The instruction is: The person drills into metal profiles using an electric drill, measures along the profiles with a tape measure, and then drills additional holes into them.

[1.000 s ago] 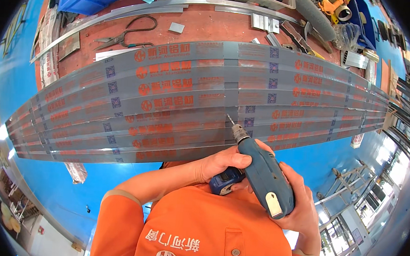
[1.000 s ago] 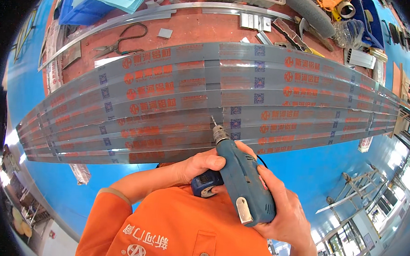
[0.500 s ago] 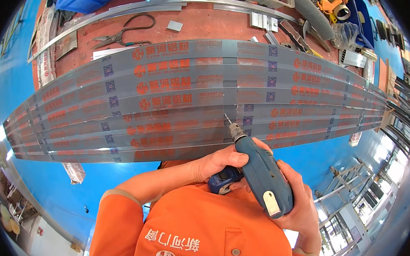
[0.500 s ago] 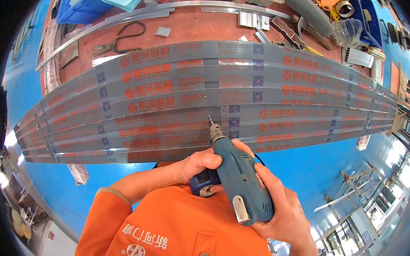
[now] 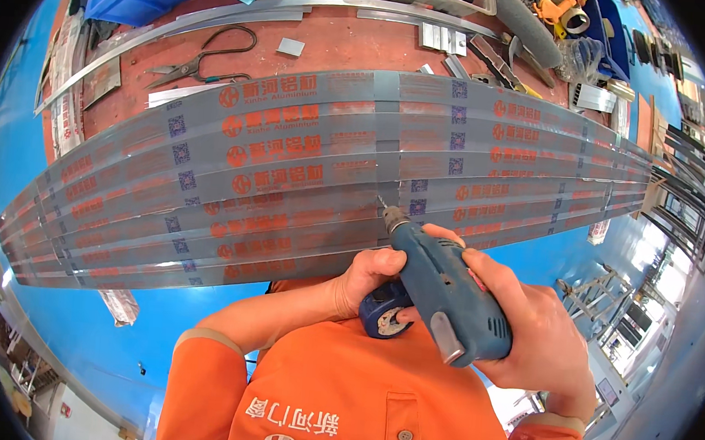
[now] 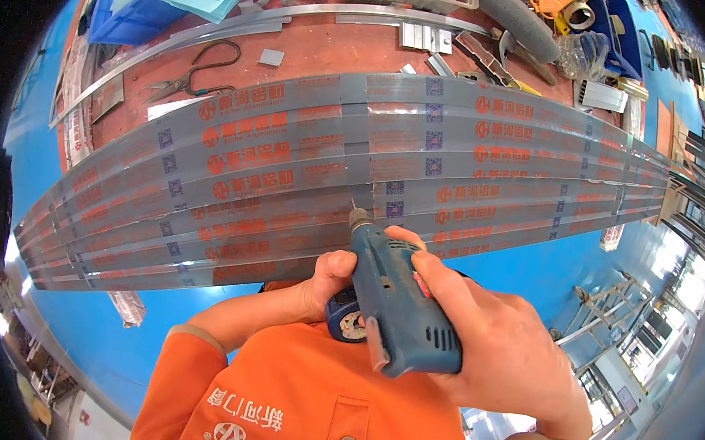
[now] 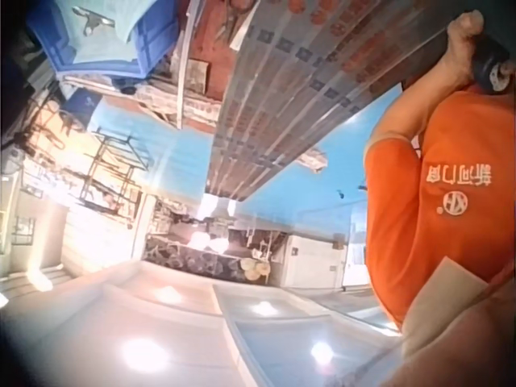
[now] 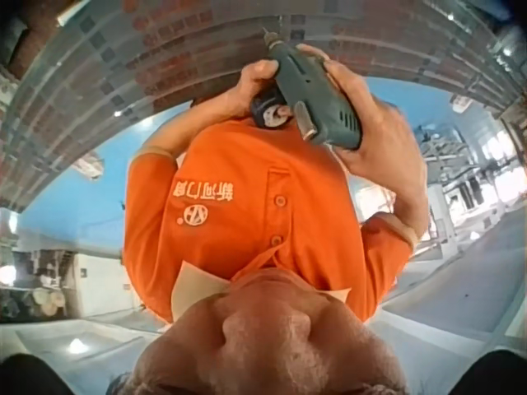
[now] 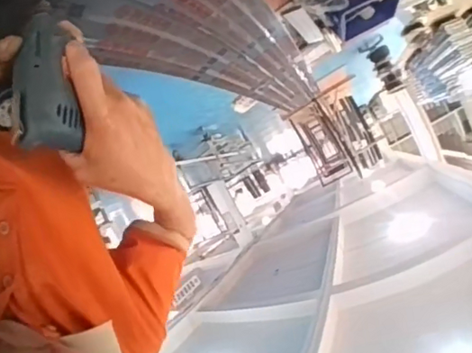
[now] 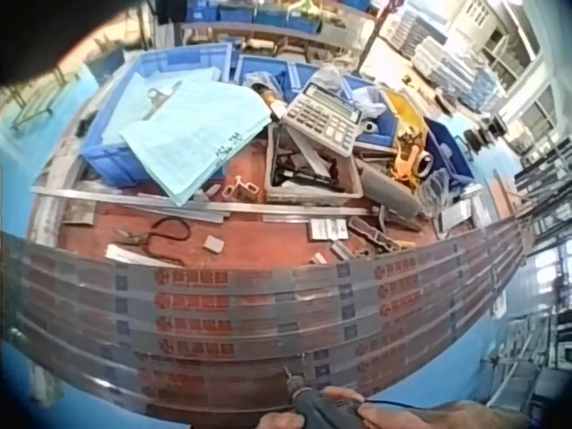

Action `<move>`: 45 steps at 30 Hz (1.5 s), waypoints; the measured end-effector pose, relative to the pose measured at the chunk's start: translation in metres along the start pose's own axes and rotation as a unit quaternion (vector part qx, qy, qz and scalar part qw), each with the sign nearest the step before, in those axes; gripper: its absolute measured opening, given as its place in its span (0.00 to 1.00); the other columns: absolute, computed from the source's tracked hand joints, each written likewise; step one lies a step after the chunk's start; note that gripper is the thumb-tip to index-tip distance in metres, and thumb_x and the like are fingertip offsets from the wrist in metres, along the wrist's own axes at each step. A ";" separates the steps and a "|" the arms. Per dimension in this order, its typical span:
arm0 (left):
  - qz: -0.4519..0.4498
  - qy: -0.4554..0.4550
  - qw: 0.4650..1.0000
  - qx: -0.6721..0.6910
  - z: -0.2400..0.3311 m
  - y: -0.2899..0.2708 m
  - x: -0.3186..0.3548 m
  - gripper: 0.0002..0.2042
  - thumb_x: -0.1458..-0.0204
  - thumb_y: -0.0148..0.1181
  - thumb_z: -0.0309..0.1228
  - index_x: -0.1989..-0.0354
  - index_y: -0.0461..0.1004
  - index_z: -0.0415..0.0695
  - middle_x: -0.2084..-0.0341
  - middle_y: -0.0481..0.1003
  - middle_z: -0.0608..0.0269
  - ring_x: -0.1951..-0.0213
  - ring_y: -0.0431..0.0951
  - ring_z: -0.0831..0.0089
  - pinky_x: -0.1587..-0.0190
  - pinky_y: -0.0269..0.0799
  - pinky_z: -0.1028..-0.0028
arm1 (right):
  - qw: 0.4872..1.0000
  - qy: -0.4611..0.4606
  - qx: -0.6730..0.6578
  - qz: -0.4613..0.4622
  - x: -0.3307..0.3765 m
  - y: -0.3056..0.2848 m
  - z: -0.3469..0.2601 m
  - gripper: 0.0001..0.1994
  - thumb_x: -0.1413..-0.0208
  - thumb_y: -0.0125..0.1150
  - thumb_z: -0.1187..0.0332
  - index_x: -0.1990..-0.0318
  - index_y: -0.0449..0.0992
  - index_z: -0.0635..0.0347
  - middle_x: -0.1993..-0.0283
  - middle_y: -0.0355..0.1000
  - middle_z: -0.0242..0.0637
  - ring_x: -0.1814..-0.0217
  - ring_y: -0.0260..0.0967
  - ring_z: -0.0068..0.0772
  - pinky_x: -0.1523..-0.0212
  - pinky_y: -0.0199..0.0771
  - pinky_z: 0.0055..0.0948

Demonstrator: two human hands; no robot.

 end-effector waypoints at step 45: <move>-0.066 -0.064 0.995 -0.025 0.020 0.033 -0.028 0.37 0.53 0.65 0.44 0.33 0.62 0.45 0.46 0.74 0.44 0.81 0.69 0.70 0.81 0.67 0.77 | 0.994 0.002 -0.084 0.065 0.001 -0.021 0.027 0.46 0.72 0.76 0.77 0.34 0.71 0.61 0.52 0.81 0.42 0.59 0.78 0.46 0.57 0.78 0.37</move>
Point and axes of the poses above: each hand's wrist, its own x-axis away from the middle knuckle, its own y-axis out of the palm, z = x × y, the point moved 9 cm from there along -x, towards the middle knuckle
